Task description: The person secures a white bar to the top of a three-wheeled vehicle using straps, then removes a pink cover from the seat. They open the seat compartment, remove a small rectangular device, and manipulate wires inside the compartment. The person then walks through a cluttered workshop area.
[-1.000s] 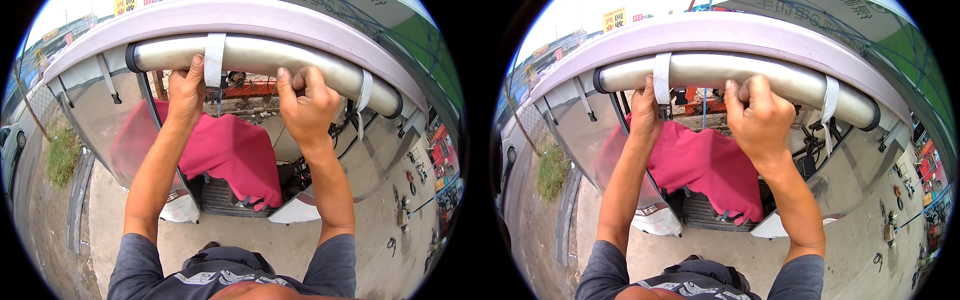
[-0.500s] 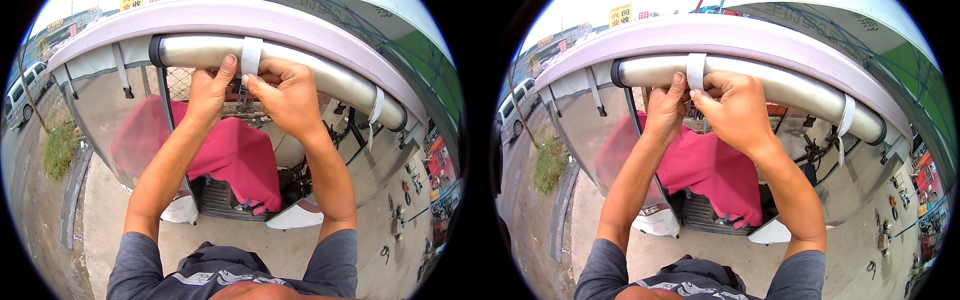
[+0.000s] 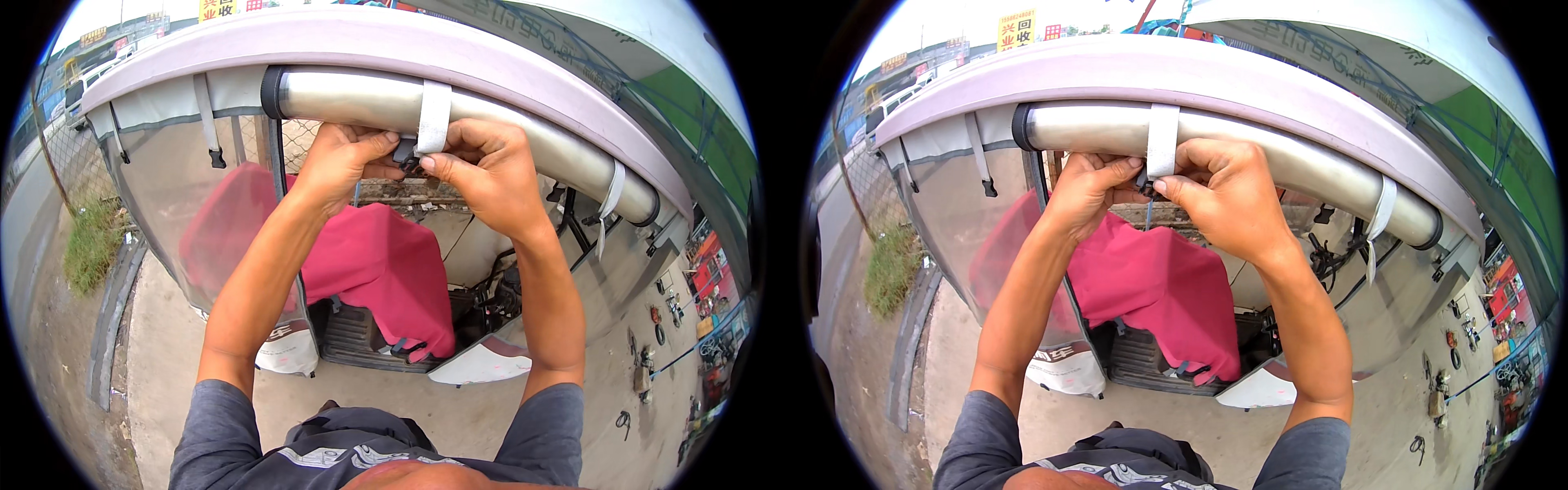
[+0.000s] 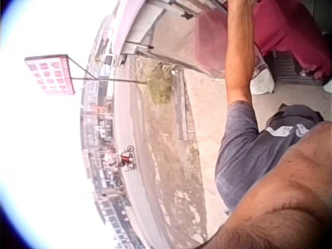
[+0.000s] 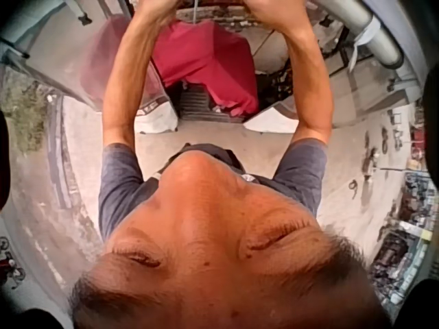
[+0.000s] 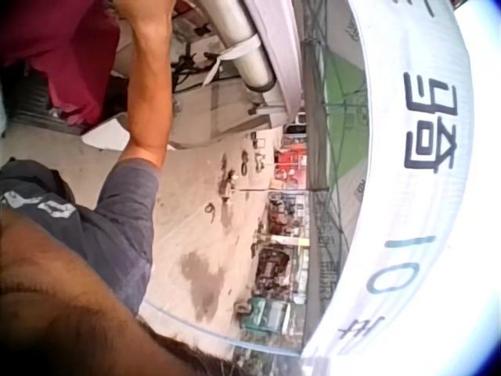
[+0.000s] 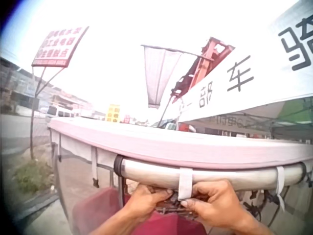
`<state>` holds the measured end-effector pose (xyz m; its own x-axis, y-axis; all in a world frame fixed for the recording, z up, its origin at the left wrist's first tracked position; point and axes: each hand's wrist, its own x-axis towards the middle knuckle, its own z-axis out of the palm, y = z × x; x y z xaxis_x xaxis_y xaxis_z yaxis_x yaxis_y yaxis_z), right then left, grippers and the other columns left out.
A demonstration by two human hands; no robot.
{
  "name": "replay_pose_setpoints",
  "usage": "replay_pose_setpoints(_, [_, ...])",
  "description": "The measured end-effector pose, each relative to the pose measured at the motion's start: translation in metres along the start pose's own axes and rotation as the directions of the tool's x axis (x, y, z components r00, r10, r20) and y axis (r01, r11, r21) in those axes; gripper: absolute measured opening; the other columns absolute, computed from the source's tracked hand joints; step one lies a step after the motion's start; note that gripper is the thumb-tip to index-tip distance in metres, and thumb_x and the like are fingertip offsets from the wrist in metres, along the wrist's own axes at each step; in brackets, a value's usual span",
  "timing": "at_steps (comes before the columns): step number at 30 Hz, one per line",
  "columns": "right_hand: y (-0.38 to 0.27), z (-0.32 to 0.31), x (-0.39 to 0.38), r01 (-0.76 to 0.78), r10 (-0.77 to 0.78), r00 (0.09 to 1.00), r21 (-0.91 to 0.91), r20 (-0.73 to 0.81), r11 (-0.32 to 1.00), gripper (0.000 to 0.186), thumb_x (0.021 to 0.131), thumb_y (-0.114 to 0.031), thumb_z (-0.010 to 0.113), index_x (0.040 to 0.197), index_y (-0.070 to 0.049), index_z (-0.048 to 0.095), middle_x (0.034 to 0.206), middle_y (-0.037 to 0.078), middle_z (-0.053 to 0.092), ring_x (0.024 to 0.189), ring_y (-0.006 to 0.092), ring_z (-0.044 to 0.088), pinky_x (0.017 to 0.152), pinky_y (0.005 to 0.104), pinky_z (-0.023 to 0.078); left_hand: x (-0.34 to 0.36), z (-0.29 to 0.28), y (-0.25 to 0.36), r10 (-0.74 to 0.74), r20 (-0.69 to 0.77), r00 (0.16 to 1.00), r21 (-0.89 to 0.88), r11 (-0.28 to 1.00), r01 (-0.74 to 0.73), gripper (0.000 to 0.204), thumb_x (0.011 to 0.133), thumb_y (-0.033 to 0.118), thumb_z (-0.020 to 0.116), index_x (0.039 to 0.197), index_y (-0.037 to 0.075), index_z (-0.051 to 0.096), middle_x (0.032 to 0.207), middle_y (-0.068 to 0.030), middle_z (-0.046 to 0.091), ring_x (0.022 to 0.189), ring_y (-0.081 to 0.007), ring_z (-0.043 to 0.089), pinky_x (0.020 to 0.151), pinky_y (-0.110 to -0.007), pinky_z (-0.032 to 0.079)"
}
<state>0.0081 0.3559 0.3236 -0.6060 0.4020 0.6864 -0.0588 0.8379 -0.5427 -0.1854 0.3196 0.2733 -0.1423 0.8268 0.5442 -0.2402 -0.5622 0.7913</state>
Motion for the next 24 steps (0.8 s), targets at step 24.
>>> replay_pose_setpoints(24, [0.011,0.008,-0.002,0.141,-0.144,0.983,-0.031,-0.110,0.989,0.008,0.079,0.003,0.069,0.086,0.007,0.068,0.074,0.009,0.070,0.069,0.0110,0.068,0.061,0.0235,0.055,0.004,-0.006,-0.040,-0.114,0.148,0.982,-0.648,0.739,0.183,0.020,0.093,0.008,0.059,0.110,-0.002,0.054,0.103,-0.0127,0.063,0.089,-0.0204,0.065,0.078,-0.031,0.059])
